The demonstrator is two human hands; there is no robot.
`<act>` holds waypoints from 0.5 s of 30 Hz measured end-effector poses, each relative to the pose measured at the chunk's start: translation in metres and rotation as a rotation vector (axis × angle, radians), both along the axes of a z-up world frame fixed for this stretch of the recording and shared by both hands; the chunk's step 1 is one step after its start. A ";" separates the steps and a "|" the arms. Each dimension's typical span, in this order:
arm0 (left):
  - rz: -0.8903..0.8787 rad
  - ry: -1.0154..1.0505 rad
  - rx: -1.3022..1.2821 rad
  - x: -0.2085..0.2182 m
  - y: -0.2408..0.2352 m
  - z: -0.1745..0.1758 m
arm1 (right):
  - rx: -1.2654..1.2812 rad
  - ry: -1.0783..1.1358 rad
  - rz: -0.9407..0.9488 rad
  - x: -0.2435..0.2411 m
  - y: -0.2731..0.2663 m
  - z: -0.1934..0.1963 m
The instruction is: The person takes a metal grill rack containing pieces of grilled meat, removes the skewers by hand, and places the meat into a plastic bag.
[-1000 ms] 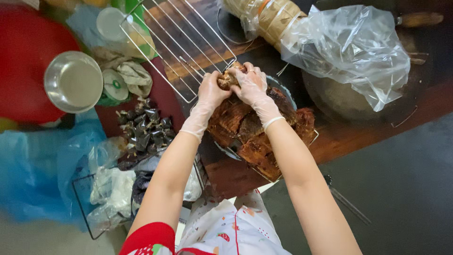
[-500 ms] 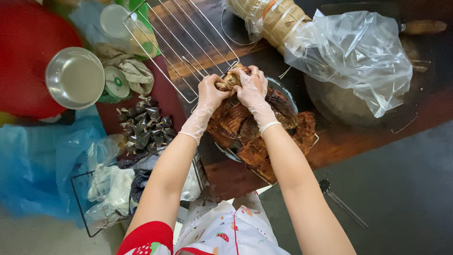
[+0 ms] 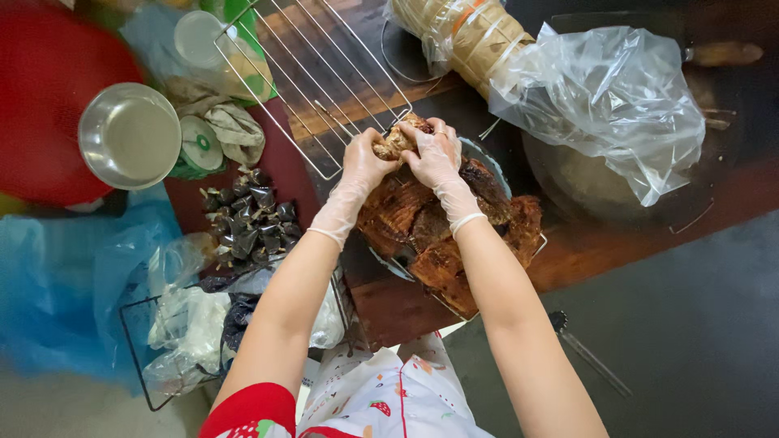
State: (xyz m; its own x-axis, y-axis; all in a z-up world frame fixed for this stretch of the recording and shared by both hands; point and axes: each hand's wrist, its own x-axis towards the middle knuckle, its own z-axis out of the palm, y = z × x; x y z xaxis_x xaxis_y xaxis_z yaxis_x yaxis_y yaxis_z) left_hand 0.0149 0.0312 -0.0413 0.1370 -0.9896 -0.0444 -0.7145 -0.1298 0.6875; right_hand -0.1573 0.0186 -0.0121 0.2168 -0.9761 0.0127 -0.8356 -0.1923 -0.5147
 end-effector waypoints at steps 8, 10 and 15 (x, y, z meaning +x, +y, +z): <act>0.096 0.012 0.011 -0.013 -0.004 -0.007 | -0.003 -0.007 -0.068 0.008 0.000 -0.004; 0.098 0.042 0.036 -0.013 -0.003 -0.008 | -0.034 0.005 -0.072 0.008 0.001 -0.007; 0.083 0.062 -0.037 -0.012 -0.001 -0.011 | -0.012 0.008 -0.081 0.009 0.001 -0.010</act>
